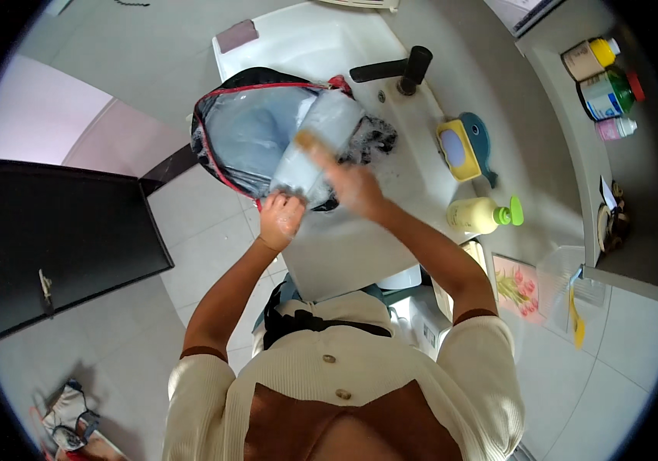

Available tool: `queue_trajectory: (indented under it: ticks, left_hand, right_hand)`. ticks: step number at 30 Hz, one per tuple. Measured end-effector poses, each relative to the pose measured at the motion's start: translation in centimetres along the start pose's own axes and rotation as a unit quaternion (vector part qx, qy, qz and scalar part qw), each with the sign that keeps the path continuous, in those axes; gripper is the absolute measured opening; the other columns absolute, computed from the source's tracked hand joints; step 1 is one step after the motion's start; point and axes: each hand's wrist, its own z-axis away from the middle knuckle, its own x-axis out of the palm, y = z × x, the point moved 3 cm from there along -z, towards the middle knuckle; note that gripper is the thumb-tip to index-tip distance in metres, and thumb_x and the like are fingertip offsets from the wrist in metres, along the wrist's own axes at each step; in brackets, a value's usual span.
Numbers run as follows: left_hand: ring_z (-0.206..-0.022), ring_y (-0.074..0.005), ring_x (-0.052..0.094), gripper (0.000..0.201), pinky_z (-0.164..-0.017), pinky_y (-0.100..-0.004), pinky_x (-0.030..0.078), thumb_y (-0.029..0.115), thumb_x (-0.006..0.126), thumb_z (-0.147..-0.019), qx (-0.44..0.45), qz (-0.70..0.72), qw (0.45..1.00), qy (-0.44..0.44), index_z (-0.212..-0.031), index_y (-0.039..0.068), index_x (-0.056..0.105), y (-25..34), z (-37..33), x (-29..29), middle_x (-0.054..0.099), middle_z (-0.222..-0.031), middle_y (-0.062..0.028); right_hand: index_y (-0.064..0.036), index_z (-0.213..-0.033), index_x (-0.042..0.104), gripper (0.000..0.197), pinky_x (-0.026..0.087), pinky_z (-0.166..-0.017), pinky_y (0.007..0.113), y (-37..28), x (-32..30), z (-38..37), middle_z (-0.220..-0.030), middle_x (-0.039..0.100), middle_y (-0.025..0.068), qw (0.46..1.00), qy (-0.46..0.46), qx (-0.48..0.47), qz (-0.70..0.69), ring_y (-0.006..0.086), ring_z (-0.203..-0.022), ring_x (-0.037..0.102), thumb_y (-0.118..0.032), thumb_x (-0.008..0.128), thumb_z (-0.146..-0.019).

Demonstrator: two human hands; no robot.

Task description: The person scrubs a backpack with a brush and soapy water in a sink, cleaning both the exterior and the interior compartments before rinsing it and hanging it on a rack.

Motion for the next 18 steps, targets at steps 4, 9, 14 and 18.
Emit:
queue_trajectory:
  ticks: [4, 9, 14, 18]
  left_hand:
    - [-0.082, -0.0212, 0.052, 0.015, -0.083, -0.0367, 0.043, 0.015, 0.056, -0.069, 0.013, -0.001, 0.999, -0.031, -0.080, 0.008, 0.063, 0.8, 0.6, 0.5, 0.056, -0.088, -0.0029]
    - [-0.077, -0.0206, 0.050, 0.012, -0.074, -0.0344, 0.041, 0.014, 0.056, -0.068, 0.010, -0.006, 0.999, -0.044, -0.078, 0.009, 0.061, 1.1, 0.3, 1.4, 0.053, -0.085, -0.0023]
    - [-0.078, -0.0223, 0.050, 0.014, -0.071, -0.0358, 0.039, 0.014, 0.055, -0.069, 0.015, -0.008, 0.999, -0.039, -0.081, 0.010, 0.062, 1.3, 0.8, 1.4, 0.053, -0.086, -0.0023]
    - [-0.079, -0.0223, 0.049, 0.013, -0.070, -0.0355, 0.039, 0.015, 0.056, -0.070, 0.007, 0.000, 0.999, -0.051, -0.081, 0.010, 0.062, 1.4, 0.8, 2.0, 0.053, -0.085, -0.0031]
  right_hand:
    - [-0.0354, -0.140, 0.034, 0.073, 0.049, -0.052, 0.044, -1.0, -1.7, -2.5, -0.071, 0.063, 0.0158, 0.994, -0.054, -0.055, 0.080, 0.0319, -0.058, 0.062, -0.008, 0.054, -0.075]
    - [-0.0267, -0.141, 0.034, 0.061, 0.053, -0.054, 0.040, 4.9, -3.4, -6.4, -0.077, 0.066, 0.0152, 0.991, 0.032, -0.084, 0.096, 0.0286, -0.062, 0.064, -0.007, 0.041, -0.083]
    - [-0.0293, -0.137, 0.040, 0.058, 0.053, -0.058, 0.045, -1.0, -2.5, -4.6, -0.074, 0.064, 0.0173, 0.988, -0.008, -0.133, 0.077, 0.0336, -0.063, 0.064, -0.018, 0.049, -0.082]
    - [-0.0292, -0.140, 0.035, 0.062, 0.051, -0.053, 0.043, 5.5, -5.8, -7.6, -0.075, 0.064, 0.0174, 0.988, 0.035, -0.044, 0.142, 0.0319, -0.060, 0.063, -0.017, 0.051, -0.081]
